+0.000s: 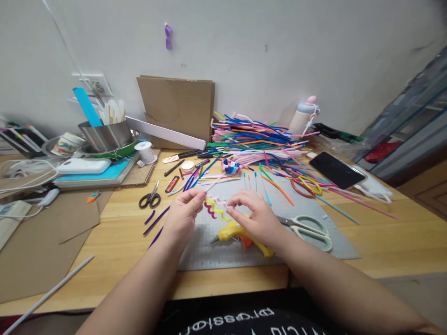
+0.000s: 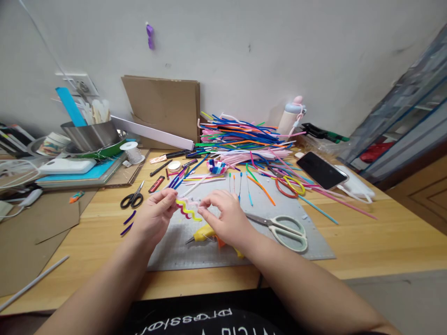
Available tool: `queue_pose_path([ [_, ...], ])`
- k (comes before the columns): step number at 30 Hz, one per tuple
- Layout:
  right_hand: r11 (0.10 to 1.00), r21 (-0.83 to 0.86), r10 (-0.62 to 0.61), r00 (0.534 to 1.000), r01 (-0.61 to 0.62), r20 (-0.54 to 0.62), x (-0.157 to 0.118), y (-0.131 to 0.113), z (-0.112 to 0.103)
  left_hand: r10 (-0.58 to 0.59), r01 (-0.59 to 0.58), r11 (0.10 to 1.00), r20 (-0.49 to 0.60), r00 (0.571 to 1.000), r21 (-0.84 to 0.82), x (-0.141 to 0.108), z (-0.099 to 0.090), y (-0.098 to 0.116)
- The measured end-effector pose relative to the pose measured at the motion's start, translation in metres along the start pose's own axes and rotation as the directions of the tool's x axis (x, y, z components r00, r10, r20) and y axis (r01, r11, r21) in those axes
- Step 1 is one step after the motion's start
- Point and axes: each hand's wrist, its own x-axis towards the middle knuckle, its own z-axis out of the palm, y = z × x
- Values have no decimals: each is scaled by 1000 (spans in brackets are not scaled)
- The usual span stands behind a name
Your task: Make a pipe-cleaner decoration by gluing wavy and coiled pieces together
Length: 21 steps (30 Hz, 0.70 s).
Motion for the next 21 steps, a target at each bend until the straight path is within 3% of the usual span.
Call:
queue_pose_path([
  [7,999,44,-4,991,10,-133,2,-1,-9,6,-9,997,37,999,79,-3,0,1],
  [13,999,34,-23,986,29,-167,2,-2,-12,-2,-4,994,53,999,111,-4,-2,0],
  [16,998,36,-39,991,44,-129,1,-2,-12,-19,16,998,41,999,64,-3,-1,1],
  [21,961,274,67,995,-44,-77,-2,0,-8,-20,21,999,12,1000,-29,-2,0,5],
])
